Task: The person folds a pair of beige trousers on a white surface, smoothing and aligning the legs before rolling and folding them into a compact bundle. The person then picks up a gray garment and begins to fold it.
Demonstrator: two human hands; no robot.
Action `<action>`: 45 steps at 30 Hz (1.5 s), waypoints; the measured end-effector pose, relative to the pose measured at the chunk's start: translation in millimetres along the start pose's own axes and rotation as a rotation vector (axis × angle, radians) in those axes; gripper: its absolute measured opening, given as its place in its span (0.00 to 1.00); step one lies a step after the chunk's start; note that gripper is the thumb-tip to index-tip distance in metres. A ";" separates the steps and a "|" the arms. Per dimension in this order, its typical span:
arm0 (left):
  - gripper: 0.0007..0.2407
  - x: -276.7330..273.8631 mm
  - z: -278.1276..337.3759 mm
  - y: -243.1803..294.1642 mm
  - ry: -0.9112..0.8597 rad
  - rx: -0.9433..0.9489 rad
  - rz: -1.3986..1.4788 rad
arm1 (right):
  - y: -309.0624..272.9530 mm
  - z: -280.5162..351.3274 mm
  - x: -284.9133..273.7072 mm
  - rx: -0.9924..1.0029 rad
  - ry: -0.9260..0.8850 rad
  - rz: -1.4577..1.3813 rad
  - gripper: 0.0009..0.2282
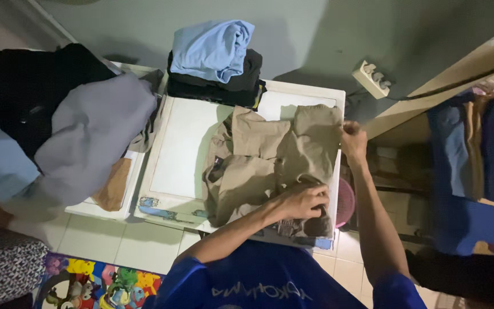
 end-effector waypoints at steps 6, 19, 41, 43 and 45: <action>0.04 -62.9 29.6 32.8 0.291 -0.032 0.041 | -54.6 15.9 27.9 -0.030 -0.075 0.045 0.10; 0.11 -120.6 160.8 15.2 0.707 -0.522 -0.060 | -137.6 130.5 161.8 -0.430 -0.233 0.389 0.12; 0.21 -90.0 217.5 -58.2 0.305 -0.944 -0.021 | -99.5 185.1 150.1 -0.832 -0.091 0.930 0.15; 0.18 -105.8 206.3 -60.0 0.278 -0.834 -0.117 | -89.4 183.9 128.9 -0.711 -0.040 0.965 0.16; 0.16 -108.6 207.4 -82.3 0.141 -0.881 -0.121 | -86.8 188.9 113.3 -0.657 0.004 0.952 0.16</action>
Point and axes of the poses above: each hand's wrist, its own z-axis away from the middle knuckle, its own x-axis out of the palm, y = z × x, the point moved 10 cm from there along -z, towards the middle knuckle, and after that the axes turned 13 degrees about x, right-handed, at the moved point
